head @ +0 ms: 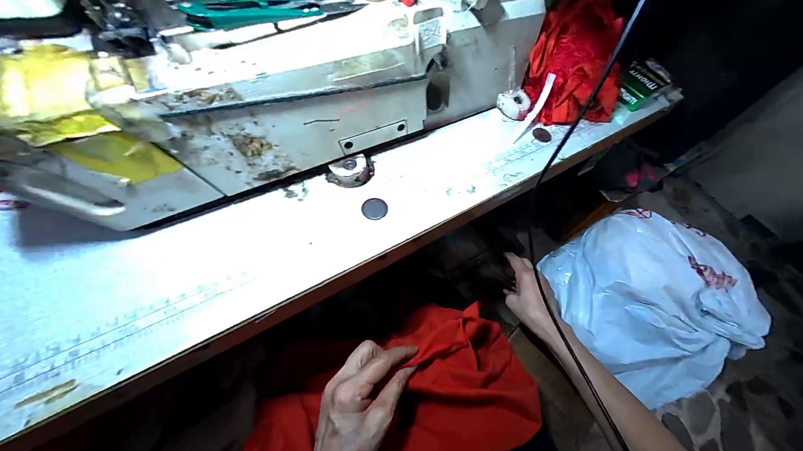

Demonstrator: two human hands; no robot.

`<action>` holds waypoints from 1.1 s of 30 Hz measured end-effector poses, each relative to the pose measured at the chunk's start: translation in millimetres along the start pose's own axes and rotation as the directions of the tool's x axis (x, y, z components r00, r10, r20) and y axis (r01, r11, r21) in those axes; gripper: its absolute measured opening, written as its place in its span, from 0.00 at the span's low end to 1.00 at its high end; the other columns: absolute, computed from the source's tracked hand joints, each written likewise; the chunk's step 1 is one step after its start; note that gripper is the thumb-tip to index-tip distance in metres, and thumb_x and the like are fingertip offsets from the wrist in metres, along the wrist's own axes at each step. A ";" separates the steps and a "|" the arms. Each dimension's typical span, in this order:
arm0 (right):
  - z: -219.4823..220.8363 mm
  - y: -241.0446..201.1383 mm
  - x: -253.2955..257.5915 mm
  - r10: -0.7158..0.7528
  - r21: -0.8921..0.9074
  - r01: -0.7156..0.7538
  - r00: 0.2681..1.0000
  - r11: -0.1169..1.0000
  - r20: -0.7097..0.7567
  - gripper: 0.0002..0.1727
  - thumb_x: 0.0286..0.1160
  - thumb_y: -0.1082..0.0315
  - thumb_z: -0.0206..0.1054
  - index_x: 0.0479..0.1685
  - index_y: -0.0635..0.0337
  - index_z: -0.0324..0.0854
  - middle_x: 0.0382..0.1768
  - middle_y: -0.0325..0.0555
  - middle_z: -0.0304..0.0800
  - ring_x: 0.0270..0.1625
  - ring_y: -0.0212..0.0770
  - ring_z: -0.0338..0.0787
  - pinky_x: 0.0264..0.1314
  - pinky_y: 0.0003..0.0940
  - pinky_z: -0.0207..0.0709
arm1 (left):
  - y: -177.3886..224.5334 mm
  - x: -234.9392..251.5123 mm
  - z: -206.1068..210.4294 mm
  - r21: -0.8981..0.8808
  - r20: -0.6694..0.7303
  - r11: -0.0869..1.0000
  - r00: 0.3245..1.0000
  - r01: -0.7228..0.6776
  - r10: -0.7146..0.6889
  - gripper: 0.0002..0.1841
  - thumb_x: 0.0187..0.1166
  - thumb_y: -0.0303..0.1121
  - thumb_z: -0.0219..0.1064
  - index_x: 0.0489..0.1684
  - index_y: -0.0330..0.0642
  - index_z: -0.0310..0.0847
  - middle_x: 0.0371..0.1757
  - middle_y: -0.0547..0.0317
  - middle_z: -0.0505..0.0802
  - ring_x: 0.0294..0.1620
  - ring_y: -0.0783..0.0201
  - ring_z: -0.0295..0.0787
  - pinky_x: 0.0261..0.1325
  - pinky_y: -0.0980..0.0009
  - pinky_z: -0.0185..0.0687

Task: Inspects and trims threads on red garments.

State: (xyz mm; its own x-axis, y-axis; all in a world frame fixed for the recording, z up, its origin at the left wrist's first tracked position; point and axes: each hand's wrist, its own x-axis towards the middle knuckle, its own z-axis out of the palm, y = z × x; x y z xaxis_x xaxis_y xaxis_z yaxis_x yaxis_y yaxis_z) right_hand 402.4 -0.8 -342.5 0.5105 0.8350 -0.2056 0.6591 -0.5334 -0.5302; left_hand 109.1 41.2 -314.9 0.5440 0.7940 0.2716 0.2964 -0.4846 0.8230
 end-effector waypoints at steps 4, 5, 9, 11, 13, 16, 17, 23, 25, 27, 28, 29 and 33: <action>3.2 -29.4 -45.6 -0.395 0.419 0.451 0.892 0.788 -0.218 0.16 0.71 0.82 0.65 0.54 0.64 0.90 0.57 0.48 0.91 0.58 0.36 0.90 0.61 0.30 0.85 | -8.1 3.2 4.8 -0.090 -0.027 0.995 0.999 -0.039 0.036 0.11 0.74 0.34 0.71 0.48 0.49 0.98 0.33 0.71 0.85 0.35 0.82 0.77 0.41 0.87 0.73; 1.6 -37.1 -50.5 -0.474 0.465 0.542 0.840 0.700 -0.265 0.14 0.70 0.81 0.63 0.49 0.64 0.91 0.54 0.46 0.92 0.57 0.32 0.90 0.60 0.25 0.85 | -7.0 4.2 5.5 -0.101 -0.027 0.994 0.999 -0.041 0.039 0.11 0.75 0.33 0.70 0.49 0.49 0.97 0.32 0.71 0.85 0.34 0.82 0.77 0.40 0.87 0.73; 2.7 -55.1 -57.7 -0.630 0.479 0.687 0.714 0.546 -0.307 0.07 0.68 0.72 0.73 0.40 0.64 0.91 0.43 0.42 0.89 0.40 0.23 0.86 0.41 0.15 0.83 | -3.2 10.6 0.7 -0.143 -0.026 0.988 0.998 -0.063 0.060 0.12 0.76 0.31 0.70 0.51 0.50 0.97 0.32 0.71 0.84 0.33 0.80 0.77 0.40 0.86 0.75; 11.0 -55.4 -60.1 -0.669 0.387 0.690 0.712 0.611 -0.213 0.07 0.67 0.67 0.77 0.40 0.59 0.92 0.41 0.40 0.88 0.37 0.25 0.86 0.37 0.19 0.83 | -1.9 13.1 -0.1 -0.197 -0.021 0.979 0.998 -0.058 0.055 0.10 0.76 0.31 0.71 0.48 0.49 0.98 0.32 0.71 0.85 0.34 0.79 0.78 0.40 0.86 0.76; 22.4 -54.8 -60.1 -0.682 0.307 0.703 0.706 0.642 -0.190 0.05 0.61 0.72 0.72 0.34 0.58 0.90 0.36 0.40 0.87 0.35 0.29 0.86 0.33 0.25 0.81 | -0.8 15.5 -0.3 -0.220 -0.011 0.974 0.998 -0.056 0.055 0.09 0.75 0.30 0.71 0.45 0.48 0.98 0.32 0.70 0.86 0.35 0.80 0.79 0.41 0.86 0.76; 19.3 -57.7 -61.2 -0.661 0.302 0.691 0.721 0.657 -0.211 0.04 0.60 0.75 0.70 0.31 0.58 0.88 0.36 0.39 0.87 0.36 0.29 0.86 0.36 0.23 0.83 | -0.7 15.0 -5.0 -0.123 -0.005 0.991 0.999 -0.054 0.054 0.08 0.74 0.35 0.74 0.44 0.48 0.97 0.33 0.72 0.87 0.36 0.81 0.79 0.41 0.86 0.76; 13.7 -59.4 -61.8 -0.645 0.323 0.677 0.733 0.661 -0.217 0.03 0.61 0.74 0.71 0.31 0.58 0.88 0.38 0.38 0.87 0.37 0.27 0.86 0.37 0.21 0.83 | -1.0 14.6 -7.5 -0.089 -0.001 0.995 0.999 -0.048 0.048 0.07 0.73 0.37 0.75 0.42 0.50 0.97 0.32 0.73 0.86 0.36 0.81 0.80 0.40 0.85 0.77; -24.3 -65.9 -68.3 -0.390 0.868 0.005 0.895 0.496 0.217 0.03 0.69 0.74 0.72 0.33 0.56 0.89 0.20 0.32 0.84 0.18 0.19 0.74 0.20 0.13 0.68 | 14.8 21.3 -10.2 -0.583 0.130 0.780 0.974 0.228 -0.187 0.04 0.74 0.33 0.75 0.34 0.43 0.94 0.44 0.59 0.95 0.50 0.68 0.90 0.56 0.73 0.87; -27.7 -68.0 -68.8 -0.263 0.879 -0.218 0.899 0.424 0.350 0.06 0.70 0.77 0.69 0.32 0.57 0.88 0.14 0.35 0.79 0.10 0.20 0.67 0.12 0.15 0.61 | 25.0 21.6 -5.3 -0.708 0.272 0.571 0.906 0.416 -0.324 0.04 0.75 0.29 0.71 0.37 0.39 0.90 0.36 0.60 0.93 0.38 0.72 0.89 0.45 0.75 0.86; -23.8 -69.6 -69.2 -0.190 0.826 -0.093 0.953 0.556 0.236 0.04 0.71 0.75 0.72 0.33 0.56 0.88 0.18 0.34 0.82 0.13 0.21 0.69 0.15 0.16 0.62 | 28.1 21.5 -1.5 -0.720 0.340 0.509 0.879 0.472 -0.334 0.06 0.78 0.27 0.68 0.43 0.35 0.90 0.39 0.57 0.93 0.41 0.70 0.90 0.48 0.73 0.86; -21.4 -70.4 -70.9 -0.191 0.752 0.032 0.974 0.658 0.125 0.02 0.70 0.72 0.74 0.34 0.54 0.89 0.23 0.32 0.84 0.17 0.21 0.72 0.19 0.16 0.65 | 28.7 21.6 -0.9 -0.721 0.345 0.504 0.877 0.476 -0.335 0.08 0.76 0.26 0.69 0.46 0.34 0.90 0.43 0.55 0.94 0.44 0.69 0.91 0.50 0.72 0.87; -19.5 -70.4 -74.3 -0.209 0.650 0.146 0.978 0.746 0.020 0.03 0.68 0.68 0.76 0.37 0.50 0.89 0.30 0.30 0.86 0.23 0.22 0.76 0.25 0.17 0.69 | 29.4 20.9 -0.8 -0.719 0.339 0.508 0.877 0.475 -0.340 0.08 0.76 0.26 0.70 0.46 0.34 0.92 0.44 0.54 0.95 0.46 0.68 0.91 0.53 0.72 0.87; -24.4 -70.9 -89.6 -0.253 0.402 0.316 0.946 0.859 -0.203 0.18 0.72 0.48 0.73 0.52 0.48 0.86 0.40 0.28 0.88 0.35 0.22 0.85 0.37 0.20 0.81 | 27.7 18.2 1.6 -0.711 0.250 0.576 0.910 0.404 -0.331 0.08 0.76 0.28 0.70 0.43 0.38 0.96 0.44 0.57 0.92 0.49 0.68 0.87 0.55 0.73 0.84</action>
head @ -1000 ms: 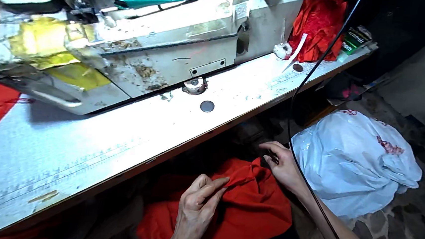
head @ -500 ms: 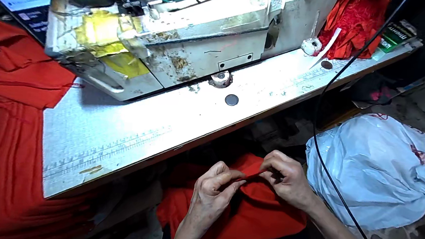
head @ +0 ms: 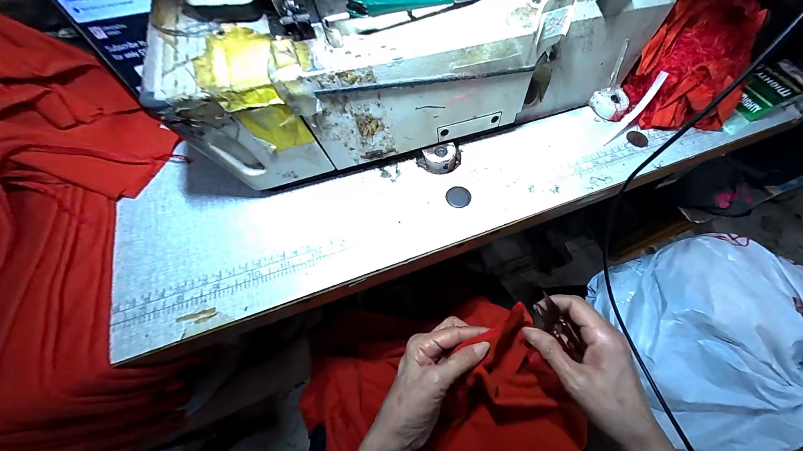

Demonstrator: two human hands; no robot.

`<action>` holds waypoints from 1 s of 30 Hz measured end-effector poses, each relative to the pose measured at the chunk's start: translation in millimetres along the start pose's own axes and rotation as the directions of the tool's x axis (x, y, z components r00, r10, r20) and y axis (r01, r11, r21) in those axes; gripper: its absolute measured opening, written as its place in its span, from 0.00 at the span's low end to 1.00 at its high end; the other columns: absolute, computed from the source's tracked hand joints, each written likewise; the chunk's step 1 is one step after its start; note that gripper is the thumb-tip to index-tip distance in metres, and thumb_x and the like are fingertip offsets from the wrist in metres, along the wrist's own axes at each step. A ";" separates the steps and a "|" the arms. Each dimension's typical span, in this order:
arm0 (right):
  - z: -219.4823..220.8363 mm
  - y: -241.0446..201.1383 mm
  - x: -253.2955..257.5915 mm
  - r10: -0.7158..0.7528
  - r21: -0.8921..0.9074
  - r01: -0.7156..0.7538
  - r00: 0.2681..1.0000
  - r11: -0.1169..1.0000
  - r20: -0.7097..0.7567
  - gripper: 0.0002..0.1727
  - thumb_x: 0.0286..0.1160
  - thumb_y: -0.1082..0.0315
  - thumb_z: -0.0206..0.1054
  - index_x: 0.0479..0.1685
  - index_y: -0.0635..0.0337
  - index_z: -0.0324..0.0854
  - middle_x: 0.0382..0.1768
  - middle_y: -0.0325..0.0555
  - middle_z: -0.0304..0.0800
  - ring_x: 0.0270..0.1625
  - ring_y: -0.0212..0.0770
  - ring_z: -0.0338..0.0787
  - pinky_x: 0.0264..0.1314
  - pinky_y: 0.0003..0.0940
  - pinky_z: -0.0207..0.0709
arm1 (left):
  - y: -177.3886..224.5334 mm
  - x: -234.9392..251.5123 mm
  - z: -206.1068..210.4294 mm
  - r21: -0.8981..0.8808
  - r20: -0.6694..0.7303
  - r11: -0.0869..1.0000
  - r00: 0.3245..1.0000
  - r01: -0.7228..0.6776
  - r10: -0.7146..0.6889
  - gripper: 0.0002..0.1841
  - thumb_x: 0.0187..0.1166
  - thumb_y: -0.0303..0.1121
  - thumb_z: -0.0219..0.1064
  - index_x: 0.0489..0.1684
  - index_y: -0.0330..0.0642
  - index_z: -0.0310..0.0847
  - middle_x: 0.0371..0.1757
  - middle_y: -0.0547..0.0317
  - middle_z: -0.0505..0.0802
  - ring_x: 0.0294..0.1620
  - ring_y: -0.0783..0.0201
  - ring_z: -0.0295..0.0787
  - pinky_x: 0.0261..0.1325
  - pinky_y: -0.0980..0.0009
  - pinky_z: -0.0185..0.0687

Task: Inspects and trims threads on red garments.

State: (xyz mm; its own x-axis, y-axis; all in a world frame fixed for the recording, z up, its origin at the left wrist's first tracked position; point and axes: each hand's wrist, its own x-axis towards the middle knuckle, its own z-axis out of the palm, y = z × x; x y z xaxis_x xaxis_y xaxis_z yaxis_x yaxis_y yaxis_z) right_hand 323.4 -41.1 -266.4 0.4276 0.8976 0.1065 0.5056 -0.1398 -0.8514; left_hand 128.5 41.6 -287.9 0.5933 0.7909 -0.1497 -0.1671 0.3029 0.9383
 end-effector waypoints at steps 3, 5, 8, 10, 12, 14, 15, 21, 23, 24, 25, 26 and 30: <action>-6.7 -12.4 -9.4 0.087 0.257 -0.121 0.986 0.959 0.141 0.12 0.78 0.56 0.69 0.50 0.53 0.84 0.28 0.30 0.86 0.26 0.24 0.84 0.27 0.18 0.78 | 2.9 0.8 0.9 -0.041 -0.005 0.999 1.000 0.012 -0.013 0.08 0.76 0.28 0.70 0.43 0.39 0.97 0.42 0.59 0.92 0.47 0.69 0.86 0.53 0.75 0.83; -5.6 -19.6 -12.6 0.138 0.424 -0.259 0.945 0.868 0.297 0.07 0.79 0.66 0.68 0.48 0.57 0.81 0.26 0.34 0.88 0.20 0.25 0.84 0.19 0.19 0.78 | 5.0 1.5 1.0 -0.077 0.009 0.996 0.999 0.041 -0.040 0.09 0.77 0.28 0.69 0.44 0.38 0.96 0.43 0.59 0.92 0.48 0.69 0.87 0.53 0.74 0.84; 0.8 -21.5 -13.8 0.102 0.465 -0.289 0.917 0.837 0.386 0.09 0.82 0.69 0.64 0.55 0.59 0.80 0.27 0.34 0.90 0.17 0.25 0.81 0.15 0.18 0.73 | 8.4 2.5 1.0 -0.133 0.029 0.988 0.997 0.074 -0.070 0.10 0.78 0.28 0.67 0.45 0.37 0.96 0.46 0.56 0.94 0.49 0.68 0.88 0.57 0.72 0.85; 3.2 -22.9 -12.4 0.091 0.448 -0.283 0.911 0.848 0.402 0.11 0.84 0.67 0.62 0.58 0.58 0.81 0.26 0.32 0.89 0.15 0.23 0.78 0.12 0.18 0.69 | 9.8 2.4 1.5 -0.158 0.028 0.983 0.996 0.094 -0.091 0.10 0.78 0.27 0.66 0.45 0.36 0.96 0.45 0.56 0.94 0.49 0.68 0.89 0.56 0.73 0.85; 4.7 -23.4 -10.2 0.073 0.423 -0.255 0.913 0.869 0.401 0.11 0.84 0.67 0.62 0.58 0.58 0.82 0.25 0.30 0.87 0.16 0.22 0.78 0.13 0.17 0.68 | 10.8 2.7 1.6 -0.164 0.035 0.981 0.995 0.102 -0.097 0.11 0.79 0.27 0.65 0.45 0.36 0.95 0.46 0.57 0.94 0.48 0.69 0.89 0.55 0.73 0.85; 6.0 -22.6 -7.8 0.051 0.411 -0.225 0.918 0.883 0.394 0.11 0.84 0.67 0.62 0.57 0.58 0.83 0.25 0.31 0.87 0.19 0.23 0.80 0.18 0.17 0.72 | 11.3 3.2 1.5 -0.169 0.042 0.980 0.994 0.103 -0.097 0.11 0.79 0.28 0.65 0.46 0.37 0.95 0.45 0.57 0.93 0.48 0.69 0.89 0.54 0.73 0.85; 6.3 -22.3 -6.8 0.043 0.405 -0.215 0.919 0.889 0.393 0.11 0.84 0.67 0.62 0.57 0.59 0.83 0.26 0.31 0.87 0.21 0.23 0.81 0.20 0.17 0.75 | 11.3 3.3 1.3 -0.172 0.042 0.980 0.994 0.104 -0.098 0.11 0.79 0.27 0.65 0.46 0.36 0.95 0.45 0.57 0.93 0.48 0.69 0.89 0.54 0.73 0.85; 7.9 -21.8 -4.5 0.053 0.390 -0.218 0.919 0.895 0.391 0.10 0.84 0.66 0.62 0.55 0.58 0.84 0.25 0.30 0.85 0.21 0.22 0.80 0.21 0.16 0.74 | 9.9 3.3 -0.2 -0.165 0.047 0.983 0.996 0.087 -0.080 0.11 0.79 0.28 0.66 0.46 0.37 0.95 0.44 0.58 0.93 0.47 0.70 0.88 0.53 0.74 0.85; 7.8 -22.1 -4.5 0.071 0.391 -0.239 0.914 0.889 0.399 0.10 0.84 0.66 0.63 0.55 0.57 0.84 0.24 0.30 0.85 0.19 0.22 0.79 0.19 0.16 0.72 | 8.6 3.0 -0.9 -0.144 0.053 0.987 0.996 0.074 -0.067 0.11 0.79 0.29 0.66 0.47 0.37 0.95 0.44 0.58 0.93 0.47 0.70 0.88 0.53 0.74 0.84; 7.6 -22.6 -4.4 0.082 0.391 -0.253 0.911 0.885 0.405 0.09 0.84 0.66 0.63 0.54 0.57 0.84 0.24 0.31 0.85 0.18 0.22 0.78 0.18 0.16 0.71 | 8.4 3.1 -1.3 -0.131 0.055 0.989 0.997 0.067 -0.060 0.11 0.80 0.29 0.66 0.47 0.37 0.95 0.44 0.59 0.93 0.48 0.70 0.87 0.54 0.74 0.84; 7.2 -23.5 -4.3 0.096 0.388 -0.269 0.907 0.882 0.410 0.09 0.84 0.66 0.63 0.54 0.57 0.84 0.24 0.31 0.85 0.18 0.22 0.78 0.18 0.16 0.71 | 8.2 3.1 -1.3 -0.123 0.054 0.990 0.997 0.063 -0.057 0.11 0.80 0.28 0.65 0.47 0.37 0.95 0.45 0.58 0.93 0.48 0.70 0.87 0.54 0.74 0.84; 6.9 -25.0 -4.4 0.118 0.379 -0.290 0.902 0.878 0.416 0.09 0.84 0.65 0.62 0.54 0.56 0.85 0.23 0.30 0.85 0.17 0.22 0.78 0.17 0.16 0.70 | 8.4 3.0 -0.8 -0.122 0.049 0.991 0.997 0.063 -0.057 0.11 0.80 0.28 0.65 0.46 0.36 0.95 0.45 0.58 0.93 0.48 0.70 0.87 0.55 0.74 0.84; 6.3 -27.0 -4.0 0.149 0.373 -0.327 0.889 0.868 0.432 0.09 0.84 0.65 0.62 0.53 0.56 0.84 0.22 0.28 0.83 0.17 0.21 0.76 0.16 0.16 0.68 | 8.7 3.1 -0.6 -0.138 0.049 0.988 0.997 0.067 -0.061 0.11 0.80 0.27 0.65 0.47 0.36 0.95 0.46 0.57 0.94 0.50 0.69 0.88 0.56 0.73 0.84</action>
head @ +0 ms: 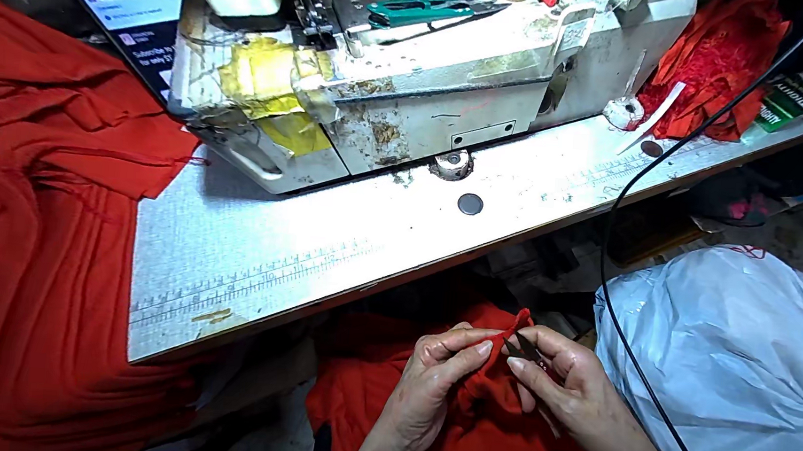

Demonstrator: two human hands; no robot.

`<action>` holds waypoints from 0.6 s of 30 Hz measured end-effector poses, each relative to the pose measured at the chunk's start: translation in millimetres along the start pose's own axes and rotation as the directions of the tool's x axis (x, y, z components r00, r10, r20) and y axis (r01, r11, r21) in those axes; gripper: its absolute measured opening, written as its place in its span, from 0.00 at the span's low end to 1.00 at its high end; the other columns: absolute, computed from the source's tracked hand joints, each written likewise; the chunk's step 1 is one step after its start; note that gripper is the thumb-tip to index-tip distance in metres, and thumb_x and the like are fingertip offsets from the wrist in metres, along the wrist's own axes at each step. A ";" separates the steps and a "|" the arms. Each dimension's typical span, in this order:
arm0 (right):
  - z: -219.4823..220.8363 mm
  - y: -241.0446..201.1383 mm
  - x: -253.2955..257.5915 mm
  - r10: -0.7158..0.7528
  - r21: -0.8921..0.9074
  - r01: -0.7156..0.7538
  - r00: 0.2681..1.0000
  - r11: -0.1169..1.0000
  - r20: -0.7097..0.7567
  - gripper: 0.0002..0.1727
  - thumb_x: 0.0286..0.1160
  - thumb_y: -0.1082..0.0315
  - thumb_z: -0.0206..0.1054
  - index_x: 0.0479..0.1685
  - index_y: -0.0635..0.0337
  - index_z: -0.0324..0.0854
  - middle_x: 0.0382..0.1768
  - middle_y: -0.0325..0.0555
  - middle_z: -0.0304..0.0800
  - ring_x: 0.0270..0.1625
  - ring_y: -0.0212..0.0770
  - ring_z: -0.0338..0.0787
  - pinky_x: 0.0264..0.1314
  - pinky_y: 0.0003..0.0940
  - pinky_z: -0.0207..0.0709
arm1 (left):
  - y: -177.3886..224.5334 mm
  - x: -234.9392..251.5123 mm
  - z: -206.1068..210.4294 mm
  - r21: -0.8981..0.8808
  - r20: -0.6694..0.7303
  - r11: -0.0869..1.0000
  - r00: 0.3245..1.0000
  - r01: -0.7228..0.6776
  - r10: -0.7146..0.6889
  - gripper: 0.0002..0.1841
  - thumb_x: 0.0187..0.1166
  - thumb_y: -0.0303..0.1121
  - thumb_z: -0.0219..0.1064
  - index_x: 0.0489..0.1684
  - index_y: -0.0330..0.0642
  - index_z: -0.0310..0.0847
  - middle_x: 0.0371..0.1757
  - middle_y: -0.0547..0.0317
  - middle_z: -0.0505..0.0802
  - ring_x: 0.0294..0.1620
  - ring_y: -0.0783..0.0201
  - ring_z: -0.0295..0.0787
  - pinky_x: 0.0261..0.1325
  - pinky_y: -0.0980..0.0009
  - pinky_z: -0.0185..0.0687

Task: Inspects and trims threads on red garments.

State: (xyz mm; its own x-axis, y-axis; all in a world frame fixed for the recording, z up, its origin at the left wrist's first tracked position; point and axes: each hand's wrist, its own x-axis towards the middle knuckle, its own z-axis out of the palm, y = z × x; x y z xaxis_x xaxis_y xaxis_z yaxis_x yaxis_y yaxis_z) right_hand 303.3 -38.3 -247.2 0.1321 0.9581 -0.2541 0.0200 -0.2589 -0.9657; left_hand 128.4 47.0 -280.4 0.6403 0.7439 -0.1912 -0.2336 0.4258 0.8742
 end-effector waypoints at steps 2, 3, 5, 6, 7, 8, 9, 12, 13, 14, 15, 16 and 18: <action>0.4 -2.8 -0.8 0.023 -0.001 -0.023 1.000 1.000 0.002 0.09 0.84 0.65 0.61 0.53 0.55 0.84 0.21 0.27 0.83 0.16 0.21 0.76 0.16 0.17 0.67 | -0.1 -0.7 0.6 -0.006 -0.004 1.000 1.000 0.001 -0.001 0.11 0.80 0.27 0.64 0.46 0.36 0.95 0.47 0.57 0.94 0.50 0.69 0.88 0.57 0.73 0.84; 0.6 -2.1 -0.7 0.018 0.003 -0.018 1.000 1.000 0.006 0.09 0.84 0.65 0.61 0.53 0.55 0.84 0.21 0.28 0.83 0.16 0.21 0.75 0.15 0.17 0.67 | -0.6 -1.0 0.4 -0.008 -0.004 1.000 1.000 -0.001 0.001 0.11 0.80 0.27 0.64 0.47 0.36 0.95 0.47 0.56 0.94 0.50 0.69 0.89 0.57 0.73 0.85; 1.3 1.9 0.4 -0.027 0.025 0.026 1.000 0.999 0.012 0.09 0.83 0.66 0.63 0.54 0.56 0.84 0.21 0.30 0.83 0.15 0.23 0.75 0.13 0.17 0.67 | -1.8 -0.5 -1.1 -0.009 0.015 1.000 1.000 -0.017 0.017 0.11 0.81 0.28 0.65 0.48 0.35 0.94 0.48 0.55 0.94 0.51 0.68 0.89 0.57 0.72 0.85; 1.7 3.4 0.7 -0.048 0.037 0.047 0.999 0.998 0.015 0.08 0.83 0.66 0.63 0.53 0.56 0.84 0.20 0.31 0.83 0.14 0.23 0.75 0.13 0.17 0.67 | -1.8 -0.3 -1.0 -0.012 0.018 1.000 1.000 -0.023 0.023 0.10 0.81 0.28 0.66 0.48 0.35 0.94 0.48 0.54 0.94 0.50 0.68 0.90 0.57 0.72 0.86; 2.0 4.9 0.8 -0.068 0.053 0.067 0.998 0.996 0.018 0.08 0.83 0.66 0.63 0.53 0.56 0.84 0.21 0.31 0.84 0.15 0.23 0.76 0.13 0.17 0.67 | -1.2 -0.3 0.0 -0.026 0.012 0.999 1.000 -0.019 0.020 0.10 0.81 0.28 0.66 0.47 0.35 0.94 0.47 0.54 0.94 0.50 0.68 0.90 0.56 0.72 0.86; 2.3 6.5 1.1 -0.086 0.073 0.084 0.996 0.994 0.024 0.08 0.83 0.67 0.64 0.52 0.57 0.84 0.21 0.31 0.85 0.15 0.23 0.76 0.13 0.17 0.67 | -0.1 -0.5 1.7 -0.048 -0.005 0.999 1.000 -0.008 0.007 0.09 0.81 0.27 0.66 0.45 0.35 0.94 0.46 0.54 0.95 0.48 0.69 0.91 0.55 0.72 0.87; 2.6 8.1 1.5 -0.105 0.089 0.101 0.994 0.991 0.031 0.07 0.83 0.67 0.64 0.51 0.58 0.84 0.21 0.32 0.85 0.16 0.23 0.77 0.14 0.16 0.67 | 1.2 -0.5 3.3 -0.072 -0.021 0.997 1.000 0.006 -0.008 0.09 0.81 0.27 0.66 0.43 0.35 0.94 0.44 0.54 0.95 0.46 0.69 0.91 0.54 0.72 0.87; 2.4 11.3 1.5 -0.145 0.125 0.137 0.988 0.983 0.054 0.07 0.83 0.67 0.64 0.51 0.58 0.84 0.22 0.31 0.86 0.16 0.21 0.77 0.14 0.15 0.68 | 3.6 -0.4 5.1 -0.124 -0.035 0.992 0.998 0.038 -0.043 0.09 0.80 0.26 0.65 0.41 0.35 0.94 0.41 0.53 0.95 0.43 0.70 0.92 0.50 0.73 0.88; 1.7 12.4 1.6 -0.158 0.140 0.148 0.985 0.979 0.062 0.07 0.83 0.67 0.65 0.51 0.58 0.84 0.22 0.31 0.86 0.16 0.21 0.77 0.14 0.15 0.68 | 4.3 -0.3 5.6 -0.133 -0.034 0.990 0.998 0.046 -0.051 0.09 0.80 0.26 0.65 0.41 0.35 0.94 0.41 0.53 0.95 0.43 0.70 0.92 0.50 0.73 0.88; 0.9 13.7 1.8 -0.170 0.162 0.157 0.983 0.974 0.070 0.07 0.84 0.68 0.64 0.51 0.59 0.84 0.23 0.31 0.87 0.16 0.20 0.77 0.15 0.15 0.68 | 5.0 -0.3 6.2 -0.137 -0.033 0.989 0.998 0.052 -0.058 0.09 0.80 0.26 0.65 0.41 0.35 0.94 0.40 0.53 0.96 0.42 0.70 0.92 0.50 0.73 0.88; 0.2 15.2 2.5 -0.181 0.189 0.163 0.980 0.968 0.079 0.07 0.83 0.68 0.65 0.51 0.59 0.84 0.23 0.31 0.88 0.17 0.20 0.78 0.15 0.14 0.68 | 5.5 -0.3 6.9 -0.135 -0.036 0.989 0.997 0.056 -0.061 0.09 0.79 0.26 0.65 0.40 0.35 0.94 0.40 0.53 0.96 0.42 0.70 0.92 0.49 0.74 0.88; -0.3 17.3 4.2 -0.191 0.221 0.168 0.978 0.961 0.086 0.06 0.83 0.68 0.65 0.50 0.59 0.84 0.24 0.31 0.89 0.17 0.19 0.78 0.16 0.13 0.69 | 5.6 -0.5 7.6 -0.126 -0.043 0.991 0.997 0.053 -0.059 0.09 0.79 0.25 0.66 0.40 0.35 0.94 0.39 0.53 0.96 0.42 0.70 0.92 0.49 0.74 0.88; -0.7 23.5 10.1 -0.183 0.295 0.153 0.980 0.943 0.079 0.04 0.81 0.70 0.68 0.46 0.60 0.86 0.27 0.35 0.92 0.19 0.20 0.82 0.19 0.14 0.73 | 2.9 -0.5 8.3 -0.072 -0.065 0.997 0.998 0.010 -0.015 0.08 0.79 0.25 0.66 0.39 0.34 0.93 0.39 0.53 0.95 0.42 0.70 0.92 0.49 0.74 0.88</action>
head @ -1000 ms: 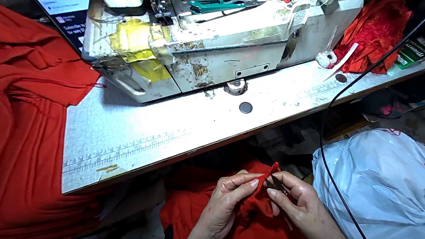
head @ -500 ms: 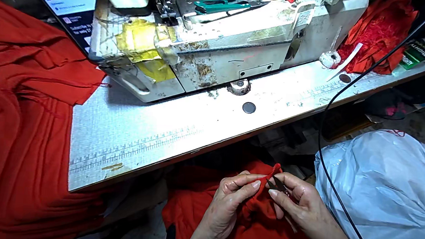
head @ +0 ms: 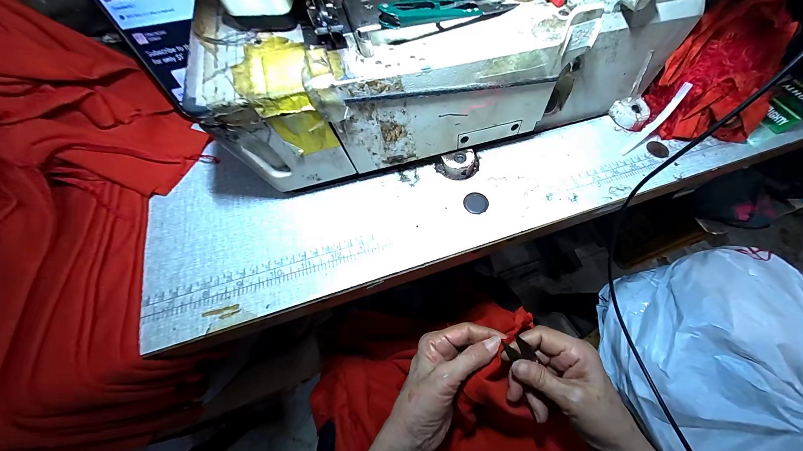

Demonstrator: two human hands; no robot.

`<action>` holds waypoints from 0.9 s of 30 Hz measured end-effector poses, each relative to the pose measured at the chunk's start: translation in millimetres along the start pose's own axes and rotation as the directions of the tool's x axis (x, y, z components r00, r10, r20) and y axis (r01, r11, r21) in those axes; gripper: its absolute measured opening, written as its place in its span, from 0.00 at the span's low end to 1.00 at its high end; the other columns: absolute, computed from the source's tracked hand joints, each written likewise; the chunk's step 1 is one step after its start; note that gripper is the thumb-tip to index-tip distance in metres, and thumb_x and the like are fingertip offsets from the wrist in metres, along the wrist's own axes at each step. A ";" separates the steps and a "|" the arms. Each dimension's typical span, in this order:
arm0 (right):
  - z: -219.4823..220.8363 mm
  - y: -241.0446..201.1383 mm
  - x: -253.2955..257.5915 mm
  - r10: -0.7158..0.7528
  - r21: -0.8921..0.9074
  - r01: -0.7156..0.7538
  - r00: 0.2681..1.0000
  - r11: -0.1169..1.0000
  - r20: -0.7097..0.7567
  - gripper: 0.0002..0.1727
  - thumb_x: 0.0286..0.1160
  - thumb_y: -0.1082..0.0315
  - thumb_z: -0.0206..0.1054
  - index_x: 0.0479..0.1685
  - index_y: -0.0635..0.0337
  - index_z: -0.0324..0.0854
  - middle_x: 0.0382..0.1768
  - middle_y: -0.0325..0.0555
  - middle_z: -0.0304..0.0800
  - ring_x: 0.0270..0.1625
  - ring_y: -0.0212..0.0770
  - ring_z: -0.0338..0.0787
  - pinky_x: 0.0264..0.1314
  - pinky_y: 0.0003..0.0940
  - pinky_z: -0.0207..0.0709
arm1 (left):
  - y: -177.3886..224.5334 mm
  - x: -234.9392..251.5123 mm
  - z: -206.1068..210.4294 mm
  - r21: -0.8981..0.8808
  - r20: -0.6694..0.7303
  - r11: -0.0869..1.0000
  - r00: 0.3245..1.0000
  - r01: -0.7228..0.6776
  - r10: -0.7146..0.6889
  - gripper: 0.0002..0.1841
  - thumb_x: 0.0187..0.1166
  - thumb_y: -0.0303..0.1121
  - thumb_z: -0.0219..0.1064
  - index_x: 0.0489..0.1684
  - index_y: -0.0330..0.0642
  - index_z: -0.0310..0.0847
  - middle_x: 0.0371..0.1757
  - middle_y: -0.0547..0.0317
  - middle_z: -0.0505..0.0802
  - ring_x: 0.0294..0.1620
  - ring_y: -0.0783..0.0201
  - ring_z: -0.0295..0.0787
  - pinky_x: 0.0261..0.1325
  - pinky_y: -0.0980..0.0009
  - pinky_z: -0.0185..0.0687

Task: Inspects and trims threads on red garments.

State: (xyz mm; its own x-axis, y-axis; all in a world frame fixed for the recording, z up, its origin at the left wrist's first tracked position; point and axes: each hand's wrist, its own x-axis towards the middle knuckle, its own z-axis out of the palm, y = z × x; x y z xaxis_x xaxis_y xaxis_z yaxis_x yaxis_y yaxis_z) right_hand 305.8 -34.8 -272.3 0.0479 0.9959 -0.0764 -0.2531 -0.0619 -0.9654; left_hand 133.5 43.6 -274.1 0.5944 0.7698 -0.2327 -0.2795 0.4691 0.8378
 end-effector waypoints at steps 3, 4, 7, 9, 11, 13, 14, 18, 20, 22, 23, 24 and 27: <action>1.7 8.0 6.9 0.069 0.056 -0.063 0.990 0.996 -0.123 0.03 0.74 0.74 0.71 0.35 0.61 0.88 0.27 0.38 0.92 0.24 0.26 0.88 0.26 0.20 0.83 | -6.9 0.8 -9.0 0.220 0.030 0.963 0.987 -0.158 0.155 0.09 0.78 0.28 0.66 0.40 0.36 0.93 0.40 0.57 0.94 0.44 0.70 0.90 0.51 0.74 0.86; 3.6 7.9 8.1 0.079 0.041 -0.074 0.985 0.996 -0.152 0.03 0.74 0.73 0.72 0.34 0.61 0.89 0.27 0.36 0.91 0.26 0.26 0.88 0.29 0.20 0.84 | -7.8 0.9 -13.8 0.301 0.059 0.929 0.976 -0.216 0.208 0.09 0.75 0.29 0.67 0.40 0.37 0.94 0.40 0.60 0.94 0.44 0.71 0.89 0.51 0.74 0.85; 9.2 3.5 7.6 0.062 -0.032 -0.068 0.985 0.997 -0.162 0.04 0.75 0.69 0.71 0.34 0.57 0.89 0.27 0.31 0.90 0.27 0.21 0.85 0.29 0.15 0.78 | -4.9 -0.4 -15.9 0.451 0.071 0.840 0.950 -0.302 0.304 0.08 0.71 0.31 0.71 0.38 0.41 0.96 0.35 0.66 0.92 0.40 0.74 0.87 0.46 0.79 0.84; 11.9 6.9 8.6 -0.002 -0.113 -0.017 0.987 0.993 -0.160 0.07 0.76 0.64 0.71 0.32 0.56 0.88 0.24 0.28 0.86 0.25 0.18 0.81 0.28 0.14 0.74 | -4.5 -0.4 -11.1 0.498 0.053 0.803 0.935 -0.329 0.350 0.06 0.71 0.29 0.72 0.36 0.40 0.96 0.33 0.66 0.92 0.38 0.76 0.86 0.45 0.82 0.83; 13.8 12.9 11.6 -0.053 -0.159 0.025 0.982 0.987 -0.179 0.09 0.76 0.62 0.71 0.29 0.55 0.87 0.20 0.26 0.82 0.22 0.17 0.77 0.26 0.13 0.70 | -6.7 0.1 -6.1 0.523 0.035 0.774 0.916 -0.357 0.399 0.06 0.71 0.28 0.71 0.34 0.39 0.95 0.32 0.66 0.91 0.36 0.77 0.85 0.43 0.83 0.82; 14.1 18.4 13.1 -0.072 -0.167 0.040 0.979 0.985 -0.192 0.11 0.75 0.61 0.71 0.26 0.54 0.85 0.19 0.26 0.80 0.21 0.18 0.76 0.24 0.14 0.68 | -11.8 -0.1 -1.8 0.516 -0.004 0.775 0.904 -0.365 0.428 0.06 0.72 0.27 0.71 0.33 0.38 0.95 0.31 0.64 0.92 0.36 0.76 0.86 0.43 0.82 0.82; 14.4 21.4 12.9 -0.079 -0.157 0.049 0.978 0.986 -0.191 0.11 0.75 0.61 0.71 0.25 0.53 0.85 0.19 0.26 0.79 0.21 0.18 0.75 0.24 0.14 0.68 | -14.5 -0.6 -0.2 0.512 -0.031 0.783 0.903 -0.354 0.429 0.06 0.72 0.26 0.70 0.32 0.38 0.95 0.31 0.64 0.92 0.36 0.75 0.86 0.44 0.81 0.82; 15.9 23.9 5.8 -0.115 0.011 0.118 0.983 0.993 -0.140 0.09 0.76 0.61 0.71 0.28 0.53 0.86 0.20 0.25 0.81 0.20 0.17 0.76 0.22 0.14 0.69 | -22.1 0.5 -2.8 0.533 -0.048 0.779 0.908 -0.329 0.416 0.07 0.73 0.27 0.69 0.32 0.40 0.95 0.30 0.65 0.91 0.35 0.74 0.86 0.42 0.81 0.82; 13.6 20.6 4.3 -0.036 0.106 0.054 0.985 0.993 -0.168 0.09 0.74 0.63 0.72 0.27 0.53 0.87 0.18 0.28 0.82 0.17 0.17 0.75 0.18 0.13 0.67 | -23.9 1.1 -4.8 0.571 -0.009 0.743 0.902 -0.349 0.431 0.06 0.73 0.28 0.69 0.34 0.40 0.94 0.33 0.65 0.91 0.38 0.74 0.88 0.45 0.81 0.85; 10.0 15.4 7.2 0.025 0.138 -0.002 0.985 0.990 -0.168 0.09 0.74 0.63 0.72 0.27 0.54 0.88 0.17 0.30 0.82 0.16 0.17 0.75 0.17 0.13 0.66 | -25.4 2.2 -7.0 0.580 0.041 0.704 0.878 -0.409 0.476 0.07 0.74 0.30 0.71 0.42 0.39 0.94 0.39 0.63 0.93 0.42 0.73 0.89 0.49 0.79 0.87; 9.4 12.7 7.7 0.048 0.147 -0.024 0.986 0.989 -0.161 0.09 0.74 0.64 0.72 0.26 0.53 0.87 0.17 0.30 0.83 0.15 0.17 0.75 0.17 0.12 0.66 | -27.0 2.0 -8.3 0.576 0.085 0.673 0.853 -0.464 0.515 0.10 0.75 0.31 0.72 0.49 0.38 0.92 0.41 0.62 0.94 0.41 0.73 0.90 0.48 0.78 0.88; 9.2 9.8 7.6 0.067 0.159 -0.043 0.986 0.986 -0.150 0.09 0.74 0.64 0.72 0.26 0.53 0.87 0.17 0.30 0.83 0.16 0.18 0.75 0.17 0.12 0.66 | -28.2 1.6 -9.3 0.567 0.148 0.628 0.816 -0.533 0.559 0.12 0.77 0.32 0.73 0.53 0.37 0.90 0.43 0.61 0.95 0.42 0.74 0.90 0.49 0.79 0.88; 9.3 3.7 7.3 0.137 0.198 -0.111 0.983 0.974 -0.125 0.10 0.74 0.64 0.72 0.25 0.53 0.86 0.16 0.31 0.82 0.14 0.18 0.75 0.15 0.12 0.65 | -30.6 6.5 -9.6 0.575 0.275 0.445 0.675 -0.686 0.685 0.07 0.79 0.28 0.71 0.47 0.35 0.91 0.39 0.57 0.95 0.42 0.76 0.91 0.51 0.82 0.86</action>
State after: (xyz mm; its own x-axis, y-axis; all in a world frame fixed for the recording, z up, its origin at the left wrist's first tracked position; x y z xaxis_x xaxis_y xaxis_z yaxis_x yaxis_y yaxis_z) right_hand 296.2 -27.1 -274.1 0.1331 0.9619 -0.2387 -0.4431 -0.1577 -0.8825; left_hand 138.7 38.4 -305.9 0.4173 0.7214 0.5527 -0.0985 -0.5687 0.8166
